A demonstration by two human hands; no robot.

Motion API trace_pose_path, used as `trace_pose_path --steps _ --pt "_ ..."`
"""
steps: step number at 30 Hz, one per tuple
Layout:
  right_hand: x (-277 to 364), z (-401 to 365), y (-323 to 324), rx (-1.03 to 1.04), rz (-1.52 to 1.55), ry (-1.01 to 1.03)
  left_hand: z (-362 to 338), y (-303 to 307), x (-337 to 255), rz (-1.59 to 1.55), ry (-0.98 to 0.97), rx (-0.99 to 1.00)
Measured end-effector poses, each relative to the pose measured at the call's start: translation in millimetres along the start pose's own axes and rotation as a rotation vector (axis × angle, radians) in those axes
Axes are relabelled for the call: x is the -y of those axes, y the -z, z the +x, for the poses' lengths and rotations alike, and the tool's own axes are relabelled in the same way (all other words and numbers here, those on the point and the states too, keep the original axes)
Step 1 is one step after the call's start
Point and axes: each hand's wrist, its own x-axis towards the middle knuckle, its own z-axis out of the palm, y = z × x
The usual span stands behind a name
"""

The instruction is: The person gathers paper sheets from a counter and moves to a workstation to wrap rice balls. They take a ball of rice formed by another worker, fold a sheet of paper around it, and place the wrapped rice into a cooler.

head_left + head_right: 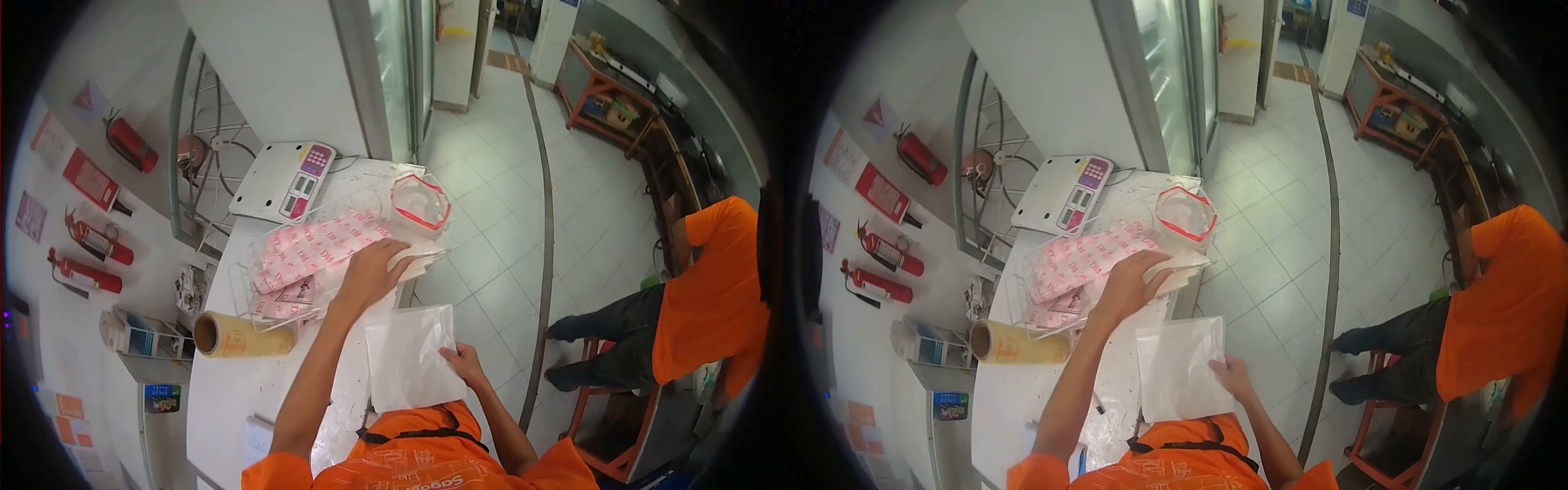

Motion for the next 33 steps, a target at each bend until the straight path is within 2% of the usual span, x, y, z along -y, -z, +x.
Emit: trace_pose_path --steps 1,3,6,9,14,16,17,20,21,23,24,28,30,31,33 --pt "0.1 3.8 4.4 -0.03 -0.039 0.017 16.4 -12.9 10.7 0.002 0.002 0.021" --pt "-2.1 11.8 10.2 -0.053 -0.055 0.006 34.7 -34.9 29.6 -0.001 -0.131 0.221" --pt "-6.3 30.8 22.4 -0.021 -0.007 -0.054 50.6 -36.8 31.8 0.142 -0.133 0.366" --pt "5.8 39.4 28.3 -0.004 0.056 -0.102 55.8 -31.7 21.8 0.323 -0.034 0.416" --pt "12.8 60.8 33.6 0.045 0.005 -0.093 53.9 -29.9 13.0 0.249 0.088 0.357" --pt "14.1 67.2 33.8 0.08 -0.023 -0.096 50.8 -25.7 10.0 0.119 0.147 0.17" --pt "16.7 70.6 34.5 0.082 -0.021 -0.098 49.1 -21.0 7.2 0.125 0.16 0.166" --pt "31.3 76.0 40.1 0.085 -0.011 -0.104 46.4 -1.9 -12.8 0.225 0.199 -0.169" --pt "36.4 74.4 41.4 0.083 -0.004 -0.115 42.5 1.6 -17.3 0.229 0.203 -0.169" --pt "43.9 71.2 44.6 0.084 0.014 -0.104 33.5 7.9 -22.5 0.125 0.275 -0.308" --pt "46.2 70.8 47.0 0.079 0.034 -0.087 30.7 8.3 -20.8 0.108 0.25 -0.379" --pt "45.6 62.7 57.5 0.053 0.024 -0.061 24.4 -5.8 -0.2 0.145 0.183 -0.449" --pt "51.0 56.5 60.7 0.028 0.018 -0.064 11.8 -24.4 16.8 0.565 0.242 -0.009" --pt "51.4 53.8 61.6 0.037 0.007 -0.053 10.3 -24.9 13.9 0.568 0.248 -0.026" --pt "49.0 49.2 64.0 -0.014 0.021 -0.015 12.5 -25.6 7.5 0.549 -0.011 0.171"
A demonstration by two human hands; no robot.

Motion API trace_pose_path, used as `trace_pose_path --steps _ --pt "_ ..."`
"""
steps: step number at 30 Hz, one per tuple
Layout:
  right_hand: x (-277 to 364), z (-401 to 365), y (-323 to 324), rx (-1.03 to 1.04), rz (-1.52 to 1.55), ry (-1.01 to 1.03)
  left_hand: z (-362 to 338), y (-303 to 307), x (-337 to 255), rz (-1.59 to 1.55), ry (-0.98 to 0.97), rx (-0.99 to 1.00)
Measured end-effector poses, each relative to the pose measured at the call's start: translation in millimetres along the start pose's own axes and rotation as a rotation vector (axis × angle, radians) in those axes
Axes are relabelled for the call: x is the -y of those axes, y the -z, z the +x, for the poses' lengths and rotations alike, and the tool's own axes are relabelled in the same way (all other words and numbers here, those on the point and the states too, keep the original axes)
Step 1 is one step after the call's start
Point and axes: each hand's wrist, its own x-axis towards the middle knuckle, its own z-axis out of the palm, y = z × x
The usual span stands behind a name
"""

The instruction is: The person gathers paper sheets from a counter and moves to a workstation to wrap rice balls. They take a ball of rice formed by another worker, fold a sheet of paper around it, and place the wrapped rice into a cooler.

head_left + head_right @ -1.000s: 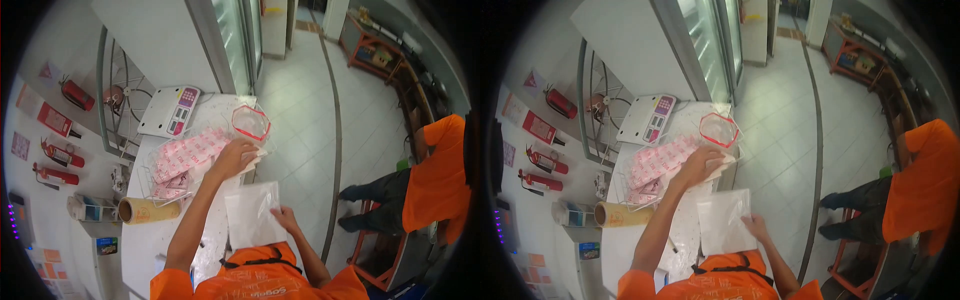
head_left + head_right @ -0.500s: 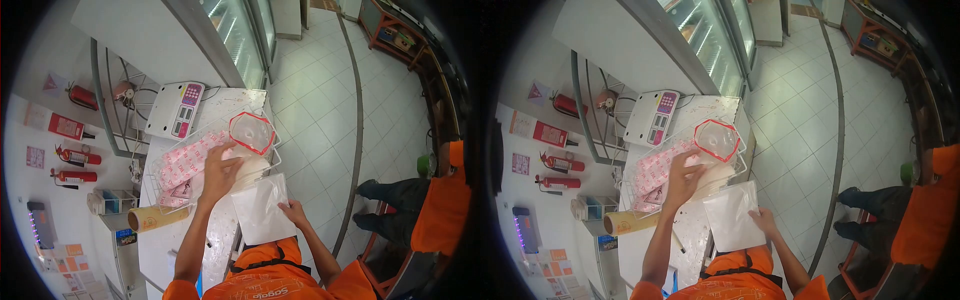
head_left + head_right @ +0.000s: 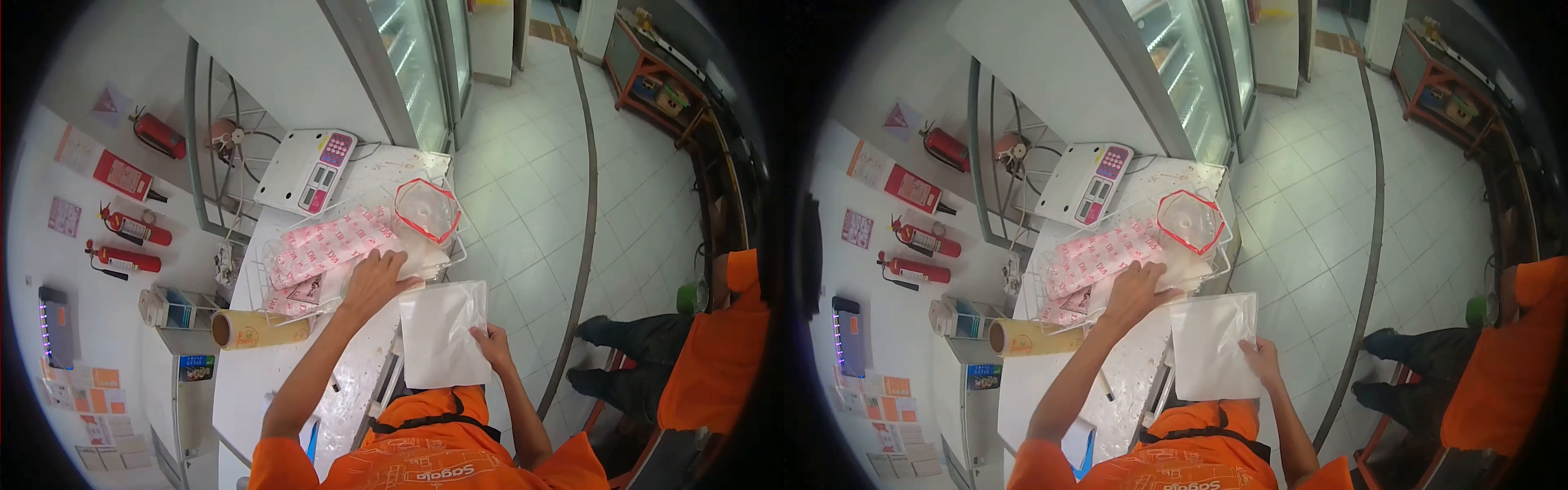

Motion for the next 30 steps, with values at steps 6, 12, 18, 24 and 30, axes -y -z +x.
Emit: trace_pose_path --steps 6,12,18,24,30 --pt "-5.0 -30.0 19.4 -0.137 -0.014 0.135 -25.0 17.1 24.7 -0.463 0.318 -0.375" --pt "-24.4 -81.9 43.5 -0.271 0.057 0.099 -34.9 86.5 40.0 -0.731 0.645 -0.558" --pt "-61.2 -159.2 49.9 -0.486 0.047 0.215 -24.9 94.7 62.4 -0.469 0.42 -0.851" --pt "-114.3 -249.2 59.4 -0.676 0.072 0.215 29.2 202.0 81.2 -0.398 0.503 -1.261" --pt "-134.0 -345.8 55.0 -1.009 0.127 0.159 62.3 205.4 121.6 0.731 0.153 -1.044"
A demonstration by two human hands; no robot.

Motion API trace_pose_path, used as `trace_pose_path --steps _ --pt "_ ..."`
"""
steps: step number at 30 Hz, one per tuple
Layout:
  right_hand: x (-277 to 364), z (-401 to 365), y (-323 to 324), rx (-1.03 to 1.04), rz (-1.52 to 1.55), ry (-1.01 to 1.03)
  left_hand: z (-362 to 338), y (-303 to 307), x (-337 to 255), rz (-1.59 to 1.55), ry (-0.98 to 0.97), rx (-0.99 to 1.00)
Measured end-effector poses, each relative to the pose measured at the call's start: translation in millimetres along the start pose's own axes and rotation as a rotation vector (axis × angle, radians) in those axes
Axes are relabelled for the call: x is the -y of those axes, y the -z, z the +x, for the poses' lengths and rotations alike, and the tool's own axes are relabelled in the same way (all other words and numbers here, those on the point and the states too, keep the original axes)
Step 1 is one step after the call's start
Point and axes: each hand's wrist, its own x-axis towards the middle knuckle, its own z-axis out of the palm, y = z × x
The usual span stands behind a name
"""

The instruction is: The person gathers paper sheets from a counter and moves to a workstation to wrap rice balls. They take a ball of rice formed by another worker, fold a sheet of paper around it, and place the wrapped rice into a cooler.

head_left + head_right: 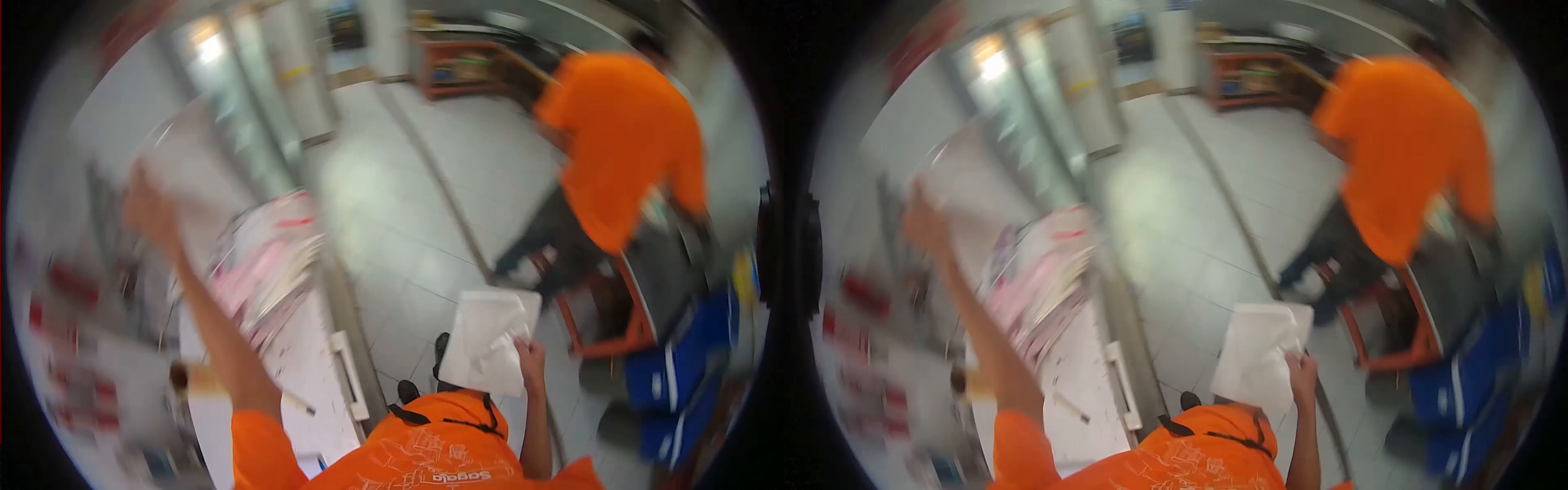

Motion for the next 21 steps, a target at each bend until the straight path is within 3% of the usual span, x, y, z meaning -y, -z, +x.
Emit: trace_pose_path --steps 1,2,3,4,5,7,9,11,13,16,17,18,19,21 --pt "-2.7 -11.8 17.0 -0.063 0.04 -0.056 6.0 9.8 -8.5 -0.251 -0.114 -0.12" --pt "-28.9 -14.0 29.4 -0.121 0.148 0.015 8.2 20.0 -23.8 -0.504 -0.219 -0.244" --pt "-37.0 -19.4 43.1 -0.192 0.127 -0.039 2.1 43.3 -45.6 -0.401 -0.113 -0.021" --pt "-43.7 -24.8 56.1 -0.257 0.135 -0.073 6.3 87.0 -70.6 -0.804 -0.126 -0.133" --pt "-56.9 -25.7 67.0 -0.306 0.216 -0.096 -2.8 115.0 -97.1 -0.949 -0.056 -0.151" --pt "-69.7 -28.7 92.6 -0.401 0.242 -0.142 8.5 244.3 -164.8 -1.149 0.673 0.362" --pt "-78.4 -18.4 122.0 -0.45 0.255 -0.179 -10.9 293.5 -202.8 -1.21 0.833 0.592" --pt "-83.7 -9.4 162.6 -0.514 0.024 -0.013 -60.2 294.9 -229.1 -1.285 0.644 0.667" --pt "-20.5 -11.8 205.7 -0.543 -0.193 0.195 -96.6 330.8 -281.1 -1.448 0.484 0.726" --pt "81.4 -11.0 267.6 -0.309 -0.409 0.41 -142.5 396.2 -346.9 -1.584 0.241 0.941" --pt "106.4 -9.1 280.0 -0.282 -0.452 0.592 -155.3 424.0 -365.4 -1.698 0.203 1.065" --pt "143.0 -15.8 291.1 -0.164 -0.388 0.57 -166.0 448.8 -384.8 -1.803 0.157 1.194" --pt "168.1 -15.9 303.4 -0.103 -0.465 0.772 -179.0 467.2 -405.0 -1.842 0.092 1.224" --pt "231.9 -46.8 336.6 0.057 -0.916 1.118 -207.4 500.5 -443.0 -1.922 -0.062 1.242"
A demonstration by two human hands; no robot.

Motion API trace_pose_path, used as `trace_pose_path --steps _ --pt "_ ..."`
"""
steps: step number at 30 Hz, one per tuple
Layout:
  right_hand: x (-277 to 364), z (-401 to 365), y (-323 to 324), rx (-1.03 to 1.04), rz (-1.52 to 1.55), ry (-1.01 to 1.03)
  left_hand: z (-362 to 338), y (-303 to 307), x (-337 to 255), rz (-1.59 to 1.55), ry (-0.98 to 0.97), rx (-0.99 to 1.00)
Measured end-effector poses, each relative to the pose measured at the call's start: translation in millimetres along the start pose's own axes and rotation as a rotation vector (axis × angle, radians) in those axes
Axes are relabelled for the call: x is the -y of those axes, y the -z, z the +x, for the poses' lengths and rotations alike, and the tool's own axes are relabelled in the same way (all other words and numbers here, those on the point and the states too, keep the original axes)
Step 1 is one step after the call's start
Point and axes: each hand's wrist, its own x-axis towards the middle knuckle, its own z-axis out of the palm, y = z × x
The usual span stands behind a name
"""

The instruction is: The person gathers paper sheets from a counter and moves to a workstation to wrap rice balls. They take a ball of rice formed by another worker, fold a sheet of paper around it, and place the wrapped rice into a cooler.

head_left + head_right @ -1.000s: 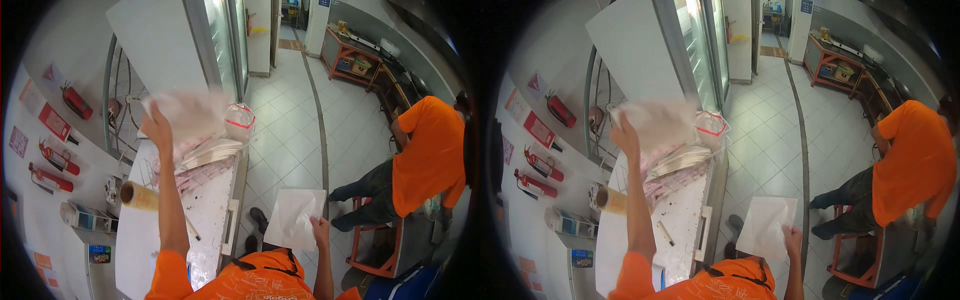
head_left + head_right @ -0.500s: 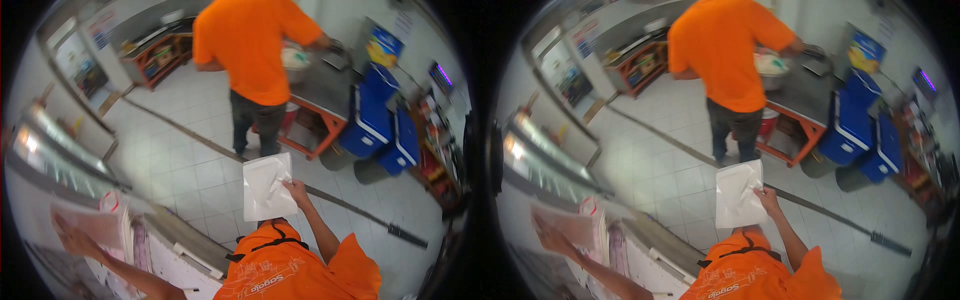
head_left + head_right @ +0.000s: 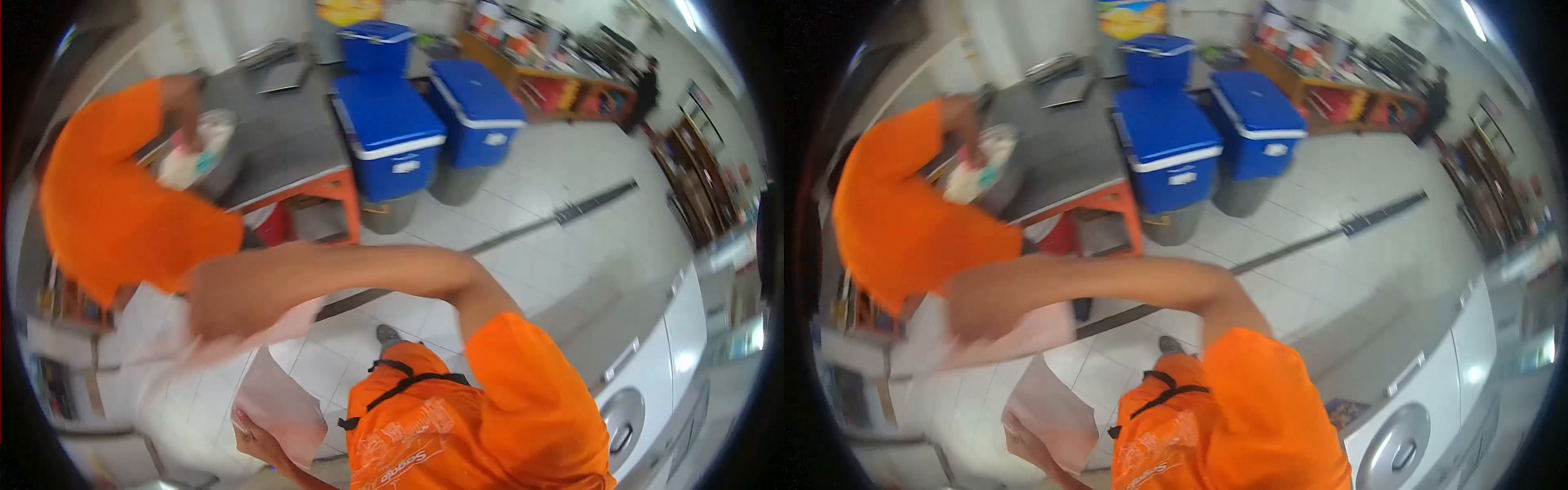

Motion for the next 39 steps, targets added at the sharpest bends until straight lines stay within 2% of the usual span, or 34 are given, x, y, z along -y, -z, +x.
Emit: trace_pose_path --steps 1,2,3,4,6,7,8,9,10,11,12,14,16,18,19,20,21,22,23,24,25,26,27,29,30,32,33,35,39 --pt "16.8 7.3 47.5 0.219 0.348 -0.283 4.6 -27.2 1.6 0.001 -0.017 0.075" --pt "13.0 9.0 53.3 0.142 0.456 -0.252 9.9 -49.7 3.2 0.056 -0.049 0.125" --pt "-2.3 -22.3 55.8 0.113 0.468 -0.324 14.5 -75.2 -0.2 0.112 -0.083 0.172" --pt "-25.9 0.7 19.6 0.032 0.479 -0.4 19.9 -98.0 -9.6 0.123 -0.098 0.245" --pt "-65.6 92.0 -91.2 -0.142 0.503 -0.544 28.5 -139.0 -29.7 0.205 0.008 0.336" --pt "-40.6 33.3 -56.6 -0.228 0.522 -0.61 27.4 -148.5 -37.0 0.24 -0.002 0.398" --pt "33.6 -37.8 -35.4 -0.305 0.534 -0.664 24.5 -161.2 -44.3 0.275 -0.029 0.49" --pt "133.7 -125.5 16.6 -0.373 0.54 -0.706 23.7 -173.9 -50.9 0.303 -0.053 0.569" --pt "178.8 -196.3 82.0 -0.43 0.547 -0.728 27.1 -190.3 -56.9 0.327 -0.069 0.626" --pt "213.4 -240.8 90.9 -0.482 0.554 -0.718 34.6 -201.8 -64.8 0.348 -0.084 0.652" --pt "160.5 -260.9 91.7 -0.526 0.568 -0.683 43.0 -216.7 -72.8 0.371 -0.092 0.651" --pt "7.5 -266.2 90.7 -0.596 0.572 -0.573 66.9 -258.5 -93.8 0.387 -0.12 0.609" --pt "-155.9 -226.1 92.5 -0.656 0.555 -0.467 99.0 -310.7 -118.6 0.377 -0.16 0.572" --pt "-272.0 -182.4 96.5 -0.721 0.545 -0.425 120.0 -359.1 -143.5 0.372 -0.192 0.599" --pt "-302.7 -165.8 104.1 -0.749 0.531 -0.411 136.6 -386.1 -160.5 0.359 -0.212 0.619" --pt "-327.0 -158.2 108.8 -0.781 0.518 -0.4 153.9 -409.6 -133.0 0.293 -0.335 0.56" --pt "-398.3 -201.7 90.8 -0.913 -0.259 -0.258 171.4 -431.5 -105.3 0.234 -0.456 0.497" --pt "-406.3 -259.7 101.6 -0.735 0.373 -0.837 161.6 -448.9 -148.8 0.069 -0.545 0.385" --pt "-417.3 -300.9 90.1 -1.001 0.728 -1.129 185.2 -461.5 -165.5 0.175 -0.468 0.585" --pt "-438.5 -356.1 66.1 -1.185 0.751 -1.226 194.5 -477.4 -183.3 0.197 -0.384 0.602" --pt "-468.4 -424.4 21.2 -1.215 0.416 -1.32 200.7 -493.2 -196.2 0.21 -0.303 0.613" --pt "-490.8 -492.2 -21.9 -0.992 0.137 -1.554 211.3 -519.6 -190.9 0.013 -0.493 0.48" --pt "-502.3 -533.1 -56.0 -0.739 -0.127 -1.836 223.8 -540.2 -191.4 0.007 -0.486 0.465" --pt "-497.2 -532.9 -46.7 -1.001 0.05 -1.896 243.5 -564.3 -202.0 0.072 -0.603 0.434" --pt "-500.6 -533.2 -35.4 -1.002 0.064 -1.898 251.2 -572.5 -213.1 0.084 -0.603 0.435" --pt "-510.3 -537.7 -17.6 -0.779 -0.168 -1.86 266.1 -585.0 -247.0 0.144 -0.599 0.388" --pt "-515.6 -539.1 -13.8 -0.79 -0.162 -1.858 273.0 -593.9 -255.0 0.15 -0.608 0.385" --pt "-527.2 -546.8 -13.2 -0.59 -0.294 -1.94 286.3 -608.0 -266.3 0.063 -0.669 0.299" --pt "-535.9 -555.5 -20.8 -0.559 -0.268 -1.947 287.2 -609.1 -306.0 0.063 -0.602 0.194"
